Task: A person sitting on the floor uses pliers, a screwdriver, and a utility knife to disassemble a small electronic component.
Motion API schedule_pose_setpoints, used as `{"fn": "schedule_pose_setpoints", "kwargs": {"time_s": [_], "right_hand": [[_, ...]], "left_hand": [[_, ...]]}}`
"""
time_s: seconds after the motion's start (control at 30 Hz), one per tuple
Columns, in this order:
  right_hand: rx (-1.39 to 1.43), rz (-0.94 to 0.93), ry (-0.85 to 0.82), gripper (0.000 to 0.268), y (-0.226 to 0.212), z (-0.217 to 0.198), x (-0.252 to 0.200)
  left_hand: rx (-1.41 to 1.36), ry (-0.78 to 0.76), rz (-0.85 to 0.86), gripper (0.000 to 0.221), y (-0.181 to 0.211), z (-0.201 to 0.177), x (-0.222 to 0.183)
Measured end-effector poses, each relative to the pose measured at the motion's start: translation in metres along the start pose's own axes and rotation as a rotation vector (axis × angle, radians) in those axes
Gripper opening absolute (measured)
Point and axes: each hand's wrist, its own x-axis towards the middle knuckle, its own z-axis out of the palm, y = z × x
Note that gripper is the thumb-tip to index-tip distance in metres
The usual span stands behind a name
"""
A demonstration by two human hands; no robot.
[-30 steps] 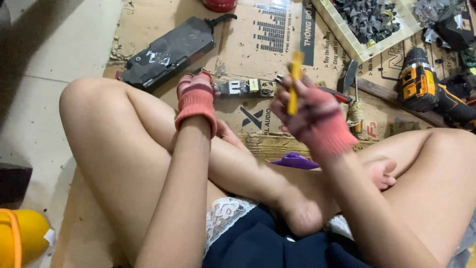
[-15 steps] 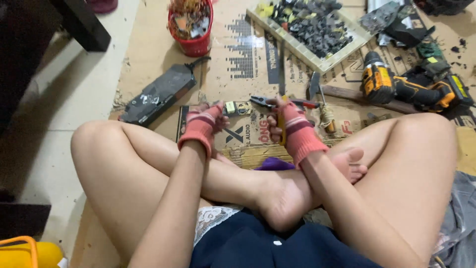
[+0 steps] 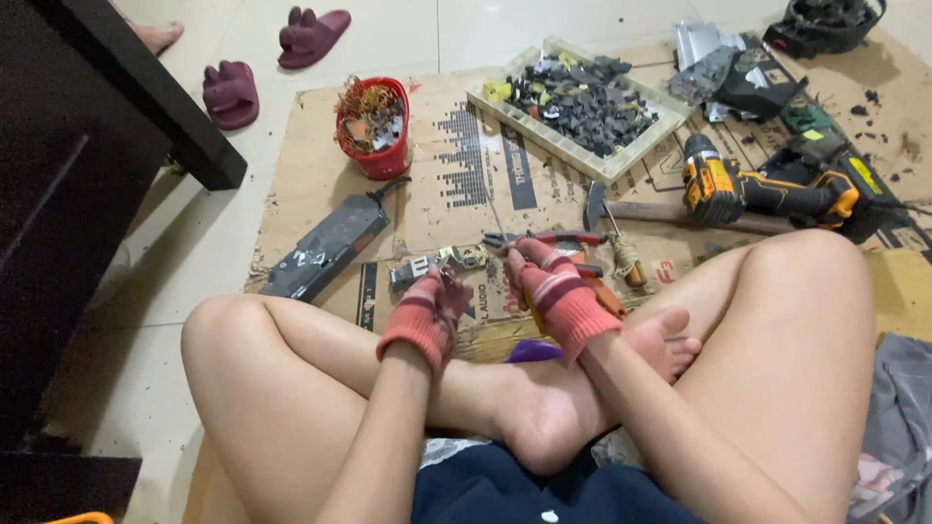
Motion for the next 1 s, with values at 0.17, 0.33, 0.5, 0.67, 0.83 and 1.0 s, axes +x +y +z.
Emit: {"fn": "schedule_pose_setpoints", "kwargs": {"time_s": [0.17,0.33,0.5,0.67,0.83,1.0], "right_hand": [[-0.173,0.112,-0.01,0.027,0.011,0.001,0.008],[-0.525,-0.11,0.047,0.038,-0.002,-0.002,-0.014],[-0.435,-0.049,0.001,0.032,0.006,-0.004,0.001],[-0.304,-0.059,-0.072,0.042,-0.03,0.002,-0.024],[-0.377,-0.132,-0.139,0.049,-0.027,0.007,-0.037],[-0.377,-0.112,-0.11,0.044,-0.016,0.007,-0.031]], "left_hand": [[0.161,0.012,-0.136,0.016,-0.023,0.009,0.05],[0.048,0.036,-0.122,0.017,-0.033,0.017,0.045],[-0.023,0.0,0.026,0.011,-0.04,0.007,0.076],[-0.021,-0.004,0.097,0.016,-0.038,0.018,0.077],[-0.008,0.01,0.167,0.023,-0.041,0.017,0.082],[0.016,0.025,0.26,0.033,-0.046,0.021,0.089]]}}
